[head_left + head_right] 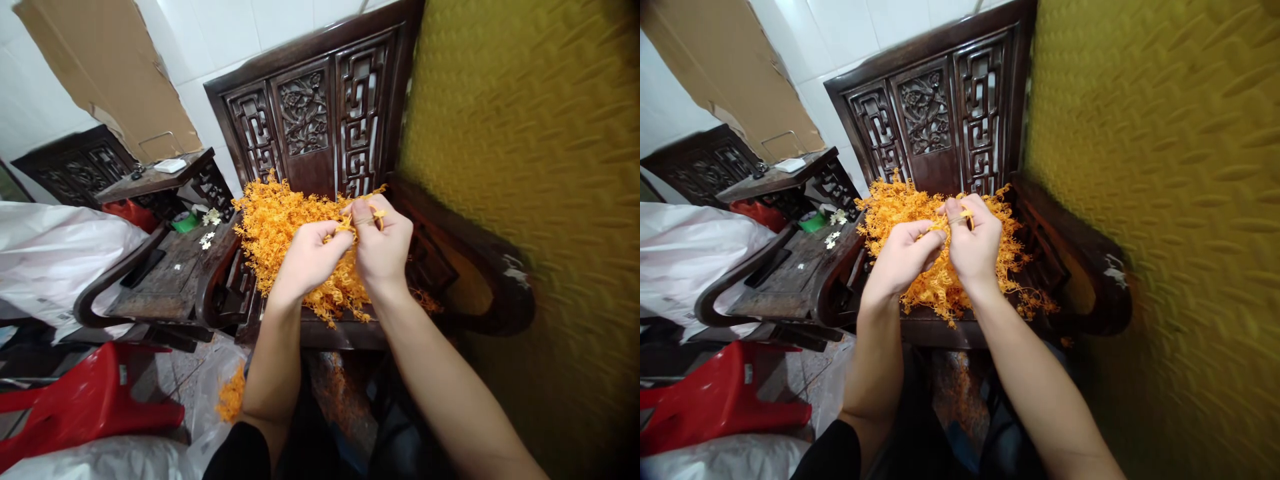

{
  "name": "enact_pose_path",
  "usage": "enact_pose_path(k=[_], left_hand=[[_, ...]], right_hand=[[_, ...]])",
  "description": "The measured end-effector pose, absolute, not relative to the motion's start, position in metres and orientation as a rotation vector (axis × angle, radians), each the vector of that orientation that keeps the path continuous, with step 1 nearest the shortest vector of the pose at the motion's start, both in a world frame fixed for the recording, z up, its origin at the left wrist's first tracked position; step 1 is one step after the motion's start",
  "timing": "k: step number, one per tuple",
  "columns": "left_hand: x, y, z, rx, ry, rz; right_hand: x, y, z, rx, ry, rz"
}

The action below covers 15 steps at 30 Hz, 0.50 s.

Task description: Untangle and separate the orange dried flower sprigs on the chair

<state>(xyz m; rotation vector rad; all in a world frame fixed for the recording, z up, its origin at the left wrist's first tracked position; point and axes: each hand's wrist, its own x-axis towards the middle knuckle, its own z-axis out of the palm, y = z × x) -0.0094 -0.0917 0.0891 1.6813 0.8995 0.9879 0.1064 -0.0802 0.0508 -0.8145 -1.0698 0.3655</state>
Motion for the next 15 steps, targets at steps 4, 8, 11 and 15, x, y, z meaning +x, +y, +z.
enact_pose_path(k=[4, 8, 11, 15], left_hand=[[-0.006, -0.095, 0.086, 1.601, 0.813, 0.839], [-0.015, -0.098, 0.088, 1.6, 0.762, 0.818], [-0.021, -0.095, 0.091, 1.548, 0.725, 0.898], [-0.025, -0.092, 0.094, 1.518, 0.712, 0.956]], right_hand=[[0.128, -0.05, 0.04, -0.899, -0.805, 0.411], [0.16, -0.033, 0.034, -0.963, -0.626, 0.584], [0.159, -0.048, 0.043, -0.912, -0.826, 0.619], [0.135, -0.081, 0.066, -0.842, -1.006, 0.631]])
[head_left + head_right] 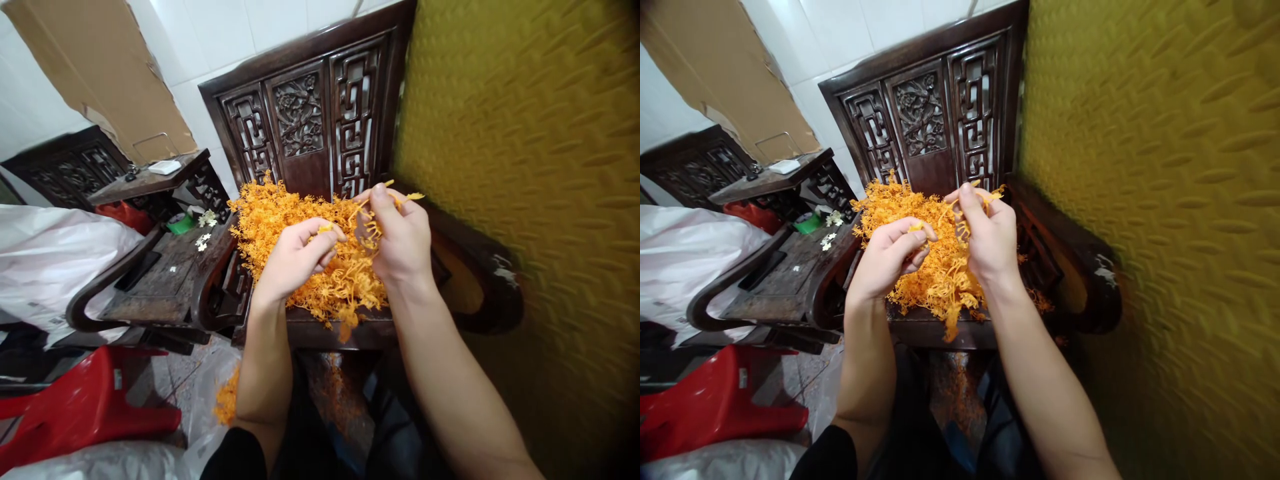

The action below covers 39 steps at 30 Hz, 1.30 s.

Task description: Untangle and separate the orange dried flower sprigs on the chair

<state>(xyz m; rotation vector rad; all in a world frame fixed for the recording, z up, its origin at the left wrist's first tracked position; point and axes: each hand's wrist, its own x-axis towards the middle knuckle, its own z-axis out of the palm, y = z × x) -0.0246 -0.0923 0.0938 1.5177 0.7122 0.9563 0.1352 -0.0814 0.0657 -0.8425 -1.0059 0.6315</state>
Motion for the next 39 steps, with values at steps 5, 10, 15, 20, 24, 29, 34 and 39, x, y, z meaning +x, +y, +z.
enact_pose_path(k=[5, 10, 15, 20, 24, 29, 34, 39], left_hand=[[-0.025, -0.091, 0.093, 1.485, 0.691, 1.015], [-0.02, -0.087, 0.09, 1.451, 0.723, 1.074], [-0.009, -0.091, 0.089, 1.617, 0.813, 1.11], [-0.007, -0.092, 0.088, 1.809, 0.756, 1.144], [-0.016, -0.091, 0.09, 1.807, 0.828, 1.139], [-0.02, -0.093, 0.09, 1.739, 0.837, 1.032], [-0.017, -0.09, 0.087, 1.738, 0.806, 0.968], [-0.018, -0.087, 0.087, 1.718, 0.807, 0.937]], right_hand=[[0.122, -0.098, 0.079, -0.774, -0.959, 0.729], [0.12, -0.091, 0.075, -0.705, -0.902, 0.872], [0.115, -0.084, 0.067, -0.756, -0.913, 0.858], [0.116, -0.081, 0.062, -0.763, -1.022, 0.827], [0.119, -0.086, 0.063, -0.795, -1.054, 0.764], [0.122, -0.091, 0.063, -0.809, -1.13, 0.652], [0.115, -0.09, 0.062, -0.762, -1.061, 0.669], [0.107, -0.079, 0.059, -0.713, -0.884, 0.855]])
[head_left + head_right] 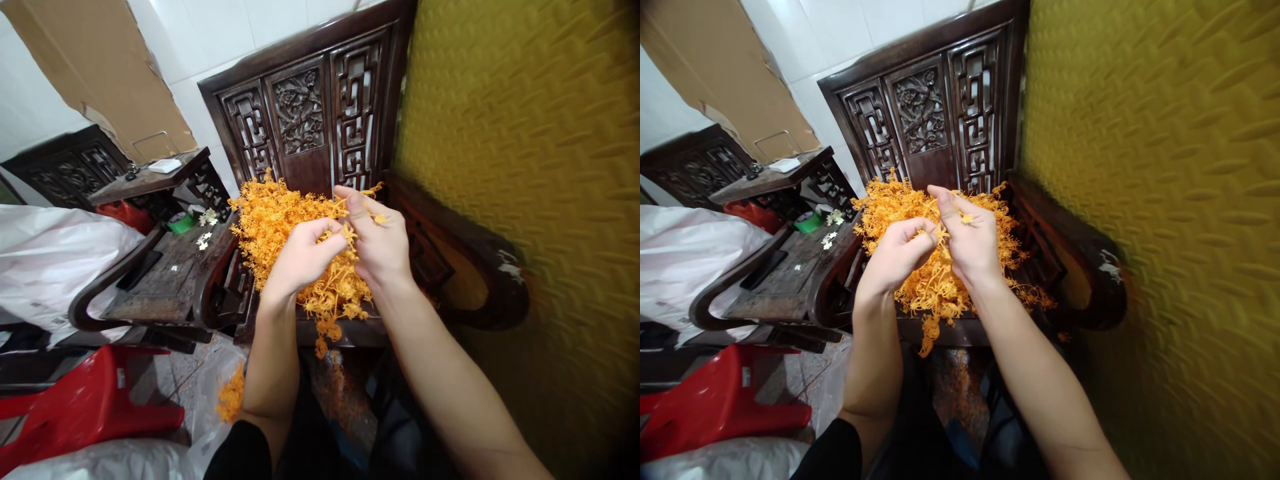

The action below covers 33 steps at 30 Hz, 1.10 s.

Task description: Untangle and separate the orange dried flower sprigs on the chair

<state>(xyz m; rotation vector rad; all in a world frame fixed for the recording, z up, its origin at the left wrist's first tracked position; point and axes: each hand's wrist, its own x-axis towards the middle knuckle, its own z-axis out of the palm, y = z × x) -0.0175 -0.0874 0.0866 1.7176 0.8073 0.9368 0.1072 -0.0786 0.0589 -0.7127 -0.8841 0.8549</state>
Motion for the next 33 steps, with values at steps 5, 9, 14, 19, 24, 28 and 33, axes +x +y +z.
enact_pose_path(k=[5, 9, 14, 19, 24, 28, 33], left_hand=[[-0.043, -0.093, 0.093, 1.531, 0.663, 0.913], [-0.059, -0.085, 0.094, 1.32, 0.664, 1.179], [-0.048, -0.066, 0.084, 1.201, 0.596, 1.338], [-0.045, -0.062, 0.078, 1.16, 0.648, 1.328], [-0.044, -0.06, 0.078, 1.196, 0.713, 1.237], [-0.033, -0.062, 0.076, 1.176, 0.665, 1.117], [-0.025, -0.065, 0.078, 1.096, 0.488, 0.943]], right_hand=[[0.164, -0.052, 0.053, -0.684, -0.577, 0.845], [0.182, -0.059, 0.056, -0.674, -0.703, 0.864], [0.137, -0.085, 0.067, -0.644, -0.92, 0.978], [0.13, -0.083, 0.071, -0.588, -0.928, 1.015], [0.143, -0.073, 0.069, -0.571, -0.977, 1.027], [0.142, -0.071, 0.067, -0.518, -0.998, 1.057], [0.14, -0.071, 0.067, -0.543, -1.005, 1.074]])
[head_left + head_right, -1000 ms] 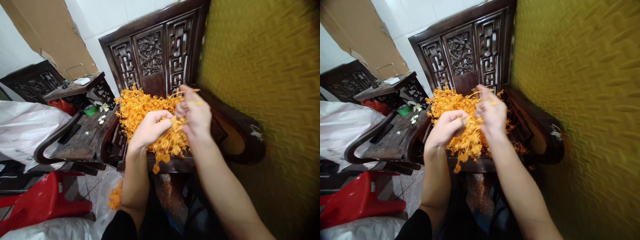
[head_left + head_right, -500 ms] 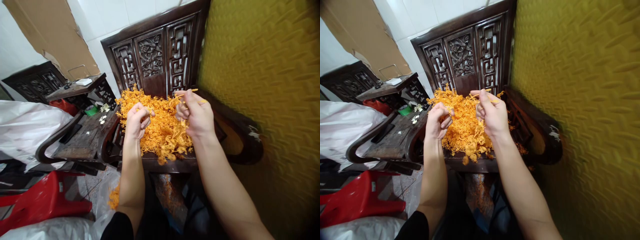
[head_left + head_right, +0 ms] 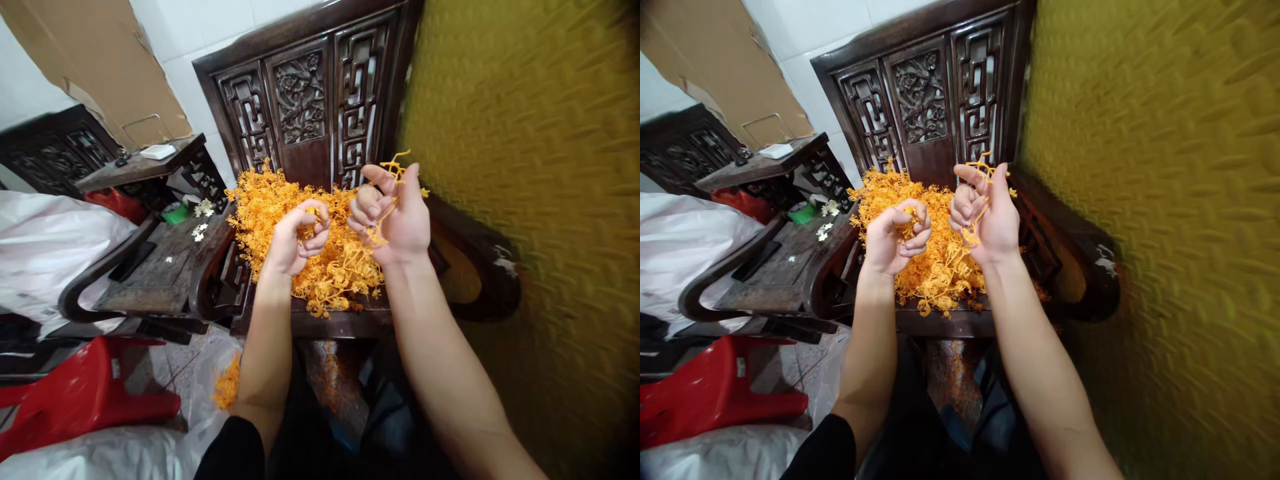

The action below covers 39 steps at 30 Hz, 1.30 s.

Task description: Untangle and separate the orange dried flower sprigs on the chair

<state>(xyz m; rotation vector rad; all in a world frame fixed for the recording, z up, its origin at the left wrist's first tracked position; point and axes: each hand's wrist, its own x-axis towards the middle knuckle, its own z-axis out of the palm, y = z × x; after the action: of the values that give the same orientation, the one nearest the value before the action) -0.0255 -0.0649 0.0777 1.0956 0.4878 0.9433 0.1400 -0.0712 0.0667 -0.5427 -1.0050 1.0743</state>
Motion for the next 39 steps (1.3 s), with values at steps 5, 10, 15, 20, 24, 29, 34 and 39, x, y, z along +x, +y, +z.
enact_pose_path(k=[5, 10, 15, 20, 24, 29, 34, 39], left_hand=[[-0.021, -0.064, 0.079, 1.098, 0.585, 0.973], [-0.015, -0.064, 0.071, 1.197, 0.704, 1.013], [-0.005, -0.065, 0.06, 1.505, 0.815, 1.001], [0.005, -0.069, 0.055, 1.843, 0.997, 0.946], [0.005, -0.071, 0.055, 1.94, 0.953, 0.817], [0.004, -0.072, 0.058, 1.946, 0.911, 0.83], [0.0, -0.071, 0.06, 1.85, 0.923, 0.982], [-0.011, -0.064, 0.062, 1.631, 0.804, 1.101]], right_hand=[[0.135, -0.069, 0.061, -0.693, -0.963, 0.948], [0.134, -0.062, 0.05, -0.786, -0.969, 0.751], [0.137, -0.062, 0.051, -0.837, -1.018, 0.698], [0.14, -0.067, 0.058, -0.784, -0.981, 0.842], [0.143, -0.065, 0.057, -0.772, -0.968, 0.868], [0.141, -0.065, 0.056, -0.763, -1.006, 0.818], [0.141, -0.075, 0.059, -0.755, -1.037, 0.885], [0.153, -0.082, 0.057, -0.702, -1.192, 0.959]])
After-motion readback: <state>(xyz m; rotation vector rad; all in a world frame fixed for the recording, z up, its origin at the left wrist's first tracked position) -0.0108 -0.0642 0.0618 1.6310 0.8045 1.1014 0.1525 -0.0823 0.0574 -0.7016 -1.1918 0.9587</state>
